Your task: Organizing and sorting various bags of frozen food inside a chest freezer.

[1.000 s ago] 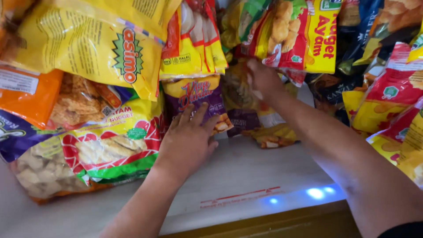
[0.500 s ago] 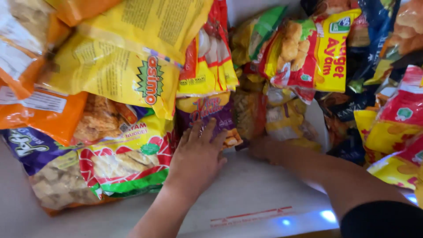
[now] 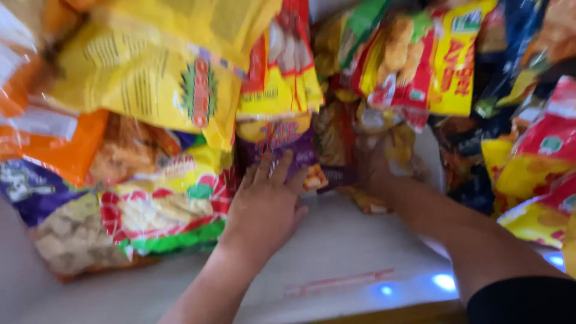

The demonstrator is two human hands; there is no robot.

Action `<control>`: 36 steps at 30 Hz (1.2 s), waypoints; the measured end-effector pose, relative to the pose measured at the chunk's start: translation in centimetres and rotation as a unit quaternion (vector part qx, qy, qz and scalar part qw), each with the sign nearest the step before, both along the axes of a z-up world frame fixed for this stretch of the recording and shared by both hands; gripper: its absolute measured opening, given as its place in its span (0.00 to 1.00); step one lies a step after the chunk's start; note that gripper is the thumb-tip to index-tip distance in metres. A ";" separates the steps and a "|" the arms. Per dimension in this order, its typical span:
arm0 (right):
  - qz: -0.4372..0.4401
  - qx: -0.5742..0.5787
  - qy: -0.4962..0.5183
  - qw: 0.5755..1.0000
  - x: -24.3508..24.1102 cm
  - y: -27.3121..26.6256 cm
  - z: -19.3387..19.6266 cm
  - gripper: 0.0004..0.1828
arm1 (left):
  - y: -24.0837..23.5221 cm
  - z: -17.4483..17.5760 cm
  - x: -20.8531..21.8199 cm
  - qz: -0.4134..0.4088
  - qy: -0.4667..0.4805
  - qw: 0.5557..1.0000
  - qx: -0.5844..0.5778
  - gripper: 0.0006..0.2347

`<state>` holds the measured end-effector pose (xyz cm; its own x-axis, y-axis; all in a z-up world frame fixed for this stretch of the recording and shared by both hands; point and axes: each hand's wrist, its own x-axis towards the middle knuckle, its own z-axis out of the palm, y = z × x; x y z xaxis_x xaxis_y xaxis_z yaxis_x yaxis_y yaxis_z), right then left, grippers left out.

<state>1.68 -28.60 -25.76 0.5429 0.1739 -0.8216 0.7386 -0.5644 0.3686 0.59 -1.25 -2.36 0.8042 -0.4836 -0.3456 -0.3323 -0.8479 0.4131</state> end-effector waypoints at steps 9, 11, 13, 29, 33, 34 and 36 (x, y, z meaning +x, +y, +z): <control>-0.215 0.112 -0.078 0.967 -1.2 -4.6 -4.0 0.22 | 0.0 -0.5 -0.1 -0.010 -0.029 0.999 -0.008 0.30; -0.279 0.147 -0.078 0.946 0.7 -4.3 0.1 0.27 | -0.1 -0.7 -1.0 -0.018 -0.025 0.999 -0.011 0.30; -0.335 0.191 -0.095 0.918 4.6 -3.4 4.8 0.32 | 0.0 -0.9 -0.5 -0.022 -0.041 0.999 -0.011 0.31; -0.745 0.601 0.183 0.223 3.6 -7.7 17.6 0.18 | -3.3 3.7 0.7 0.363 0.328 0.710 -0.506 0.34; -0.750 0.595 0.250 0.147 3.4 -0.7 29.2 0.25 | -3.4 5.0 1.0 0.372 0.405 0.576 -0.605 0.25; -0.747 0.597 0.253 0.148 3.2 -0.4 28.6 0.25 | -3.2 5.1 0.7 0.373 0.401 0.579 -0.605 0.25; -0.745 0.593 0.206 0.223 3.3 0.1 27.3 0.31 | -2.9 4.9 0.5 0.378 0.369 0.629 -0.571 0.23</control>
<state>4.96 -28.54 1.59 0.6451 0.2810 -0.7106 -0.7630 0.1856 -0.6192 1.07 -4.18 2.58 0.7777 -0.3319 -0.5339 0.6266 0.3407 0.7009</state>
